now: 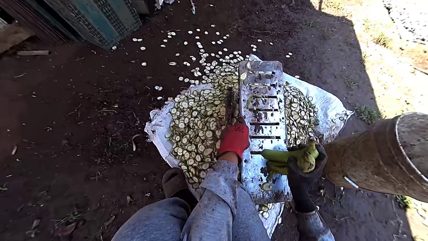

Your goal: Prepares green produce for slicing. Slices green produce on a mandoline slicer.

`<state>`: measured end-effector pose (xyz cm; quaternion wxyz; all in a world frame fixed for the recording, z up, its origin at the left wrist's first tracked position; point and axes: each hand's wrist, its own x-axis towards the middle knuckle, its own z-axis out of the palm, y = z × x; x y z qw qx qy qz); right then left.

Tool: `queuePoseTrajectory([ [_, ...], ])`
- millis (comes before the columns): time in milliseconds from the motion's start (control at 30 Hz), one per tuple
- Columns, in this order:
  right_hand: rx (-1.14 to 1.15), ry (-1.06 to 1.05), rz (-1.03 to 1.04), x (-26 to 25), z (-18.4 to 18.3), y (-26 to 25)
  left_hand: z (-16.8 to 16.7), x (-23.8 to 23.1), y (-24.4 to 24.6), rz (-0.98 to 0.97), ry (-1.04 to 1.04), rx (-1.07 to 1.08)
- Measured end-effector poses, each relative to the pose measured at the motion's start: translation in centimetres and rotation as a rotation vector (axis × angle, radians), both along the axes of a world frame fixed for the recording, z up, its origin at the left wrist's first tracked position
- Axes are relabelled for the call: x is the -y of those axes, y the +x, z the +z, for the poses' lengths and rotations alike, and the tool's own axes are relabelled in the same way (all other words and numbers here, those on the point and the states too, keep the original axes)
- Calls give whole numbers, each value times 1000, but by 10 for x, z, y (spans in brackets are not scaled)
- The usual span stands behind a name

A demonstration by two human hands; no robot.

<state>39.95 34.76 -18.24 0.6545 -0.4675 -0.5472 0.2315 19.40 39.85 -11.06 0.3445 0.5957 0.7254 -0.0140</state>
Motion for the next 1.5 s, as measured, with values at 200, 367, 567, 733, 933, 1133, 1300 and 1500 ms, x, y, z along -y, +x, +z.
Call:
queuePoseTrajectory([
  [200, 253, 171, -80, -205, 21, -61, -5, -4, -1, 13, -20, -11],
  [367, 281, 171, -46, -191, 24, -57, -6, -4, -8, -13, 2, 4],
  [567, 62, 108, 11, -2, -13, -16, 3, -2, -2, 28, -39, 12],
  [733, 356, 211, -62, -187, 3, -54, -2, -5, -2, 7, -45, -10],
  [933, 430, 200, 29, -222, 22, -62, 2, 6, -15, 141, 207, 99],
  [1133, 279, 186, 104, 12, -34, -24, 18, 1, -14, 322, 570, 270],
  [1300, 244, 218, 207, -136, -20, -58, 19, 7, -8, 324, 725, 605],
  [1500, 370, 115, 124, -179, 9, -81, 15, -3, 2, 366, 732, 805],
])
